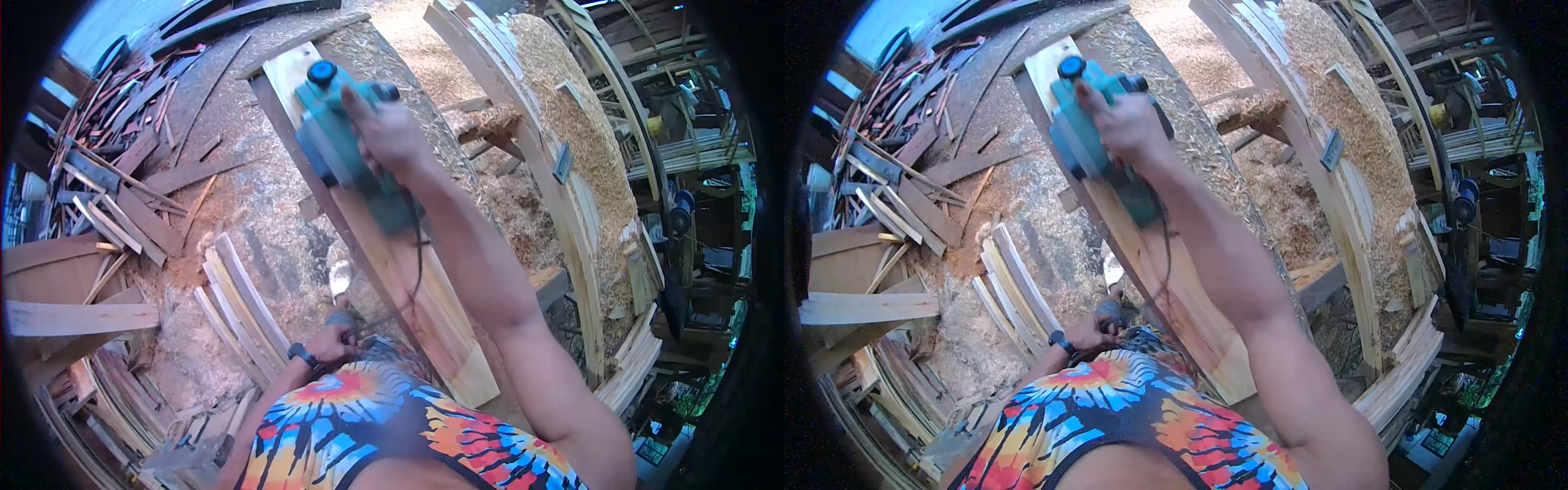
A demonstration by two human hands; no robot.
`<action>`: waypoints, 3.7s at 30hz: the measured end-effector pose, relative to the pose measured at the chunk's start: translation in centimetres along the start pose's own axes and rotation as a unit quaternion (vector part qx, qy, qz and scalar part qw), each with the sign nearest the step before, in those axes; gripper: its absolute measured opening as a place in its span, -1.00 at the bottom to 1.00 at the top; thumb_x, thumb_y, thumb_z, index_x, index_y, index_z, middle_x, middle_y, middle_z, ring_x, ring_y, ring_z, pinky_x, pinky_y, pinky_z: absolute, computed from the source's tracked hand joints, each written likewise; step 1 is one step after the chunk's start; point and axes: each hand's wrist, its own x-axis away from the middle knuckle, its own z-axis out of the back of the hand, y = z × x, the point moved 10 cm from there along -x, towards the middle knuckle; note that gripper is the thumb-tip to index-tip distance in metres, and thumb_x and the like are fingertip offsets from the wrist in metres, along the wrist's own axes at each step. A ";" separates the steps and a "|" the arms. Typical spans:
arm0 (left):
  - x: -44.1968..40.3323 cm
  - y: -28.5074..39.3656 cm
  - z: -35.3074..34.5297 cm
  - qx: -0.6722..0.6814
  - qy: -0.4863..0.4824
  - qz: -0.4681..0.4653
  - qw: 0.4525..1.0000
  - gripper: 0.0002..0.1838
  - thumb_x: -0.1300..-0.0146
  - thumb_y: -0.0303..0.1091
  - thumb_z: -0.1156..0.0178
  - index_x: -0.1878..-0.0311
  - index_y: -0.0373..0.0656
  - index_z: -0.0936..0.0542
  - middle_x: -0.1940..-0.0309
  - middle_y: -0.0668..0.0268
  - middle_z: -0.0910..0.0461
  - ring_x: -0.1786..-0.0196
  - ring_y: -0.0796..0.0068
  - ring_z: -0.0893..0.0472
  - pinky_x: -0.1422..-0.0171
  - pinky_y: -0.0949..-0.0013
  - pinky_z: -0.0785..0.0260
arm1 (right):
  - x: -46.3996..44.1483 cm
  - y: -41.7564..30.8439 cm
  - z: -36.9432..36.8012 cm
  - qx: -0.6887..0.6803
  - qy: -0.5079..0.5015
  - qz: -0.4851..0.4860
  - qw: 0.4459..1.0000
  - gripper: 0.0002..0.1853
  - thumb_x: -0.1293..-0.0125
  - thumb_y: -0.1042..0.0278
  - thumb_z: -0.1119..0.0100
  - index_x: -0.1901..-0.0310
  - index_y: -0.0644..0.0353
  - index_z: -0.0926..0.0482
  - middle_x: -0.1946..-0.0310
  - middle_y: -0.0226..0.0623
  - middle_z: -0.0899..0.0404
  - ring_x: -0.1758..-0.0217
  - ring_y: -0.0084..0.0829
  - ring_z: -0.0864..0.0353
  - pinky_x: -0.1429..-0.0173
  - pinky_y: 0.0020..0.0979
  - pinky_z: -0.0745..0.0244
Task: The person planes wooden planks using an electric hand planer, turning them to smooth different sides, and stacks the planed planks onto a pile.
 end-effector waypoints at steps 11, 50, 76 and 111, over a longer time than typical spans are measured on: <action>2.6 5.3 7.6 0.303 0.243 -0.137 0.911 -0.79 -0.25 -0.42 -0.36 0.08 -0.23 -0.64 0.24 0.31 -0.71 0.14 0.52 -0.66 -0.09 0.34 -0.51 | -19.4 -3.0 -5.0 -0.119 -0.065 0.068 0.988 -0.41 -0.40 -0.35 -0.08 0.29 0.14 -0.56 0.55 -0.34 -0.49 0.60 -0.45 -0.46 0.53 -0.34 -0.41; 2.6 4.1 6.8 -0.040 0.182 0.029 0.982 -0.50 -0.09 -0.14 -0.46 0.00 -0.31 -0.64 0.22 0.15 -0.72 0.15 0.34 -0.68 -0.04 0.24 -0.50 | -2.8 -2.8 -4.5 0.061 0.026 0.102 0.993 -0.50 -0.38 -0.24 -0.19 0.09 0.10 -0.71 0.35 0.00 -0.69 0.25 -0.19 -0.73 0.11 -0.19 -0.58; 1.9 -5.5 -6.0 -0.425 0.050 0.067 0.902 -0.51 -0.20 0.05 -0.29 -0.04 -0.13 -0.69 0.15 -0.09 -0.71 0.01 -0.11 -0.70 -0.09 -0.01 -0.51 | 36.6 11.4 8.3 -0.004 0.077 0.094 0.993 -0.39 -0.11 0.22 -0.56 -0.18 0.29 -0.59 0.09 -0.15 -0.75 0.07 -0.40 -0.71 -0.10 -0.33 -0.58; 3.4 7.0 -19.5 -0.315 0.033 -0.253 0.914 -0.67 -0.39 -0.25 -0.21 -0.01 -0.33 -0.65 0.09 -0.02 -0.71 -0.01 0.11 -0.70 -0.09 0.21 -0.52 | 57.3 24.1 8.9 0.396 0.303 -0.010 0.867 0.28 0.43 -0.15 -0.70 -0.45 0.05 -0.30 -0.50 -0.04 -0.12 -0.55 0.12 -0.07 -0.57 0.15 0.03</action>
